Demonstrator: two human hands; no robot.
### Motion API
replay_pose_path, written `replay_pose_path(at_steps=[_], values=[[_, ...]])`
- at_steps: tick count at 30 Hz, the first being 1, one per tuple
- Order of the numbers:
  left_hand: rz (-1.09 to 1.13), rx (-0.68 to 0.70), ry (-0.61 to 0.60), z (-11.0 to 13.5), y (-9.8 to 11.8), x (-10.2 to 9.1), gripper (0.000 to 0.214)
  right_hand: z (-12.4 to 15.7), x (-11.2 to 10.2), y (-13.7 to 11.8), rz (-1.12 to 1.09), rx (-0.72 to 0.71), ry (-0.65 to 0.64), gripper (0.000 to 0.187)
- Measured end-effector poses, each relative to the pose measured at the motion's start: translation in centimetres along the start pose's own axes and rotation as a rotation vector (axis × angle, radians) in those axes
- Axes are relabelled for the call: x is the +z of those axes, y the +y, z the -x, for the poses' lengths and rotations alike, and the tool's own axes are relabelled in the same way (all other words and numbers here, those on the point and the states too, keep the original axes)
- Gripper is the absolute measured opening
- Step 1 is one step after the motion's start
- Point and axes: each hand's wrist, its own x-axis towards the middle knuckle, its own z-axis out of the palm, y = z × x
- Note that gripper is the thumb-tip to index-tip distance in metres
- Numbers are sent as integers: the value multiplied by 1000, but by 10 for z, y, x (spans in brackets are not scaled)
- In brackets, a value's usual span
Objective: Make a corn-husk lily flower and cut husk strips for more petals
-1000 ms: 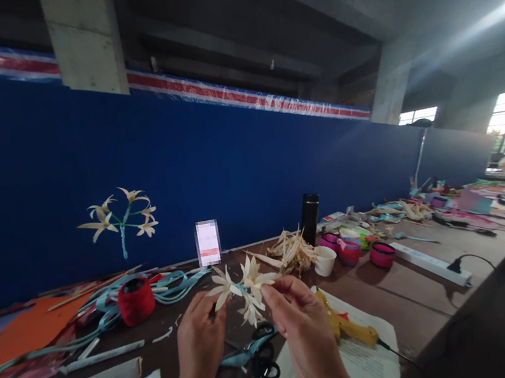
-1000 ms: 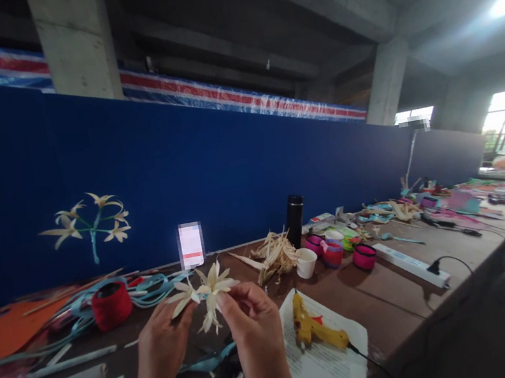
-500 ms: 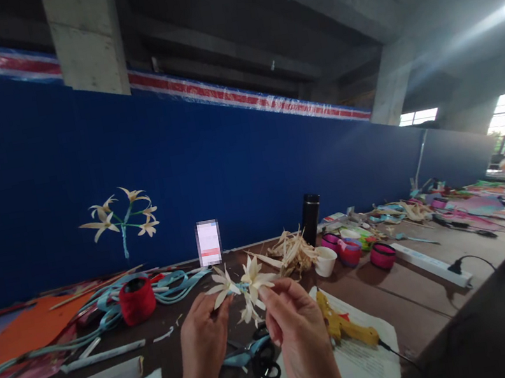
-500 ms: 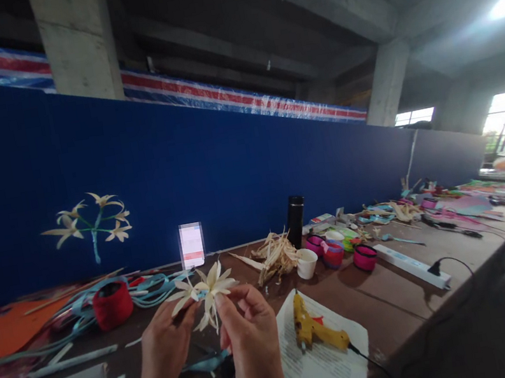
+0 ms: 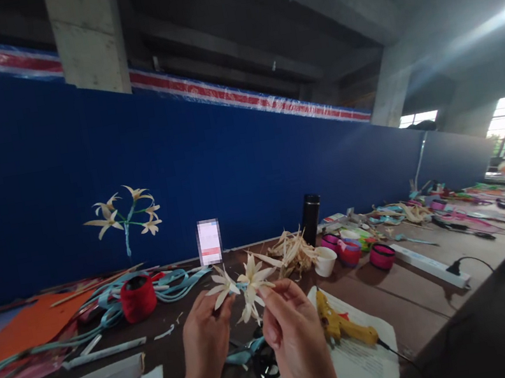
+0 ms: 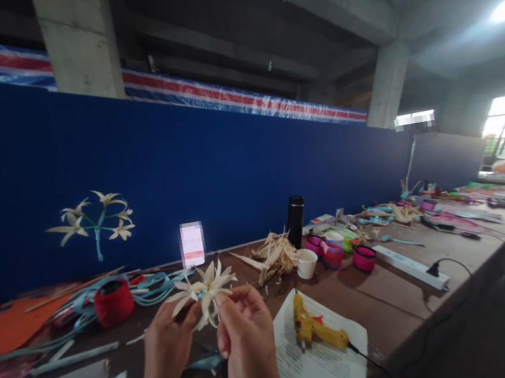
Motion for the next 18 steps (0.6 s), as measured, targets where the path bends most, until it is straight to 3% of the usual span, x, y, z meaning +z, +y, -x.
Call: replay_pose_path(at_steps=[9, 18], values=[[-15, 7, 14, 0, -3, 1, 19, 2, 2, -7, -20, 114, -50, 29], [58, -14, -38, 0, 0, 0, 16, -6, -12, -11, 48, 166, -196, 24]])
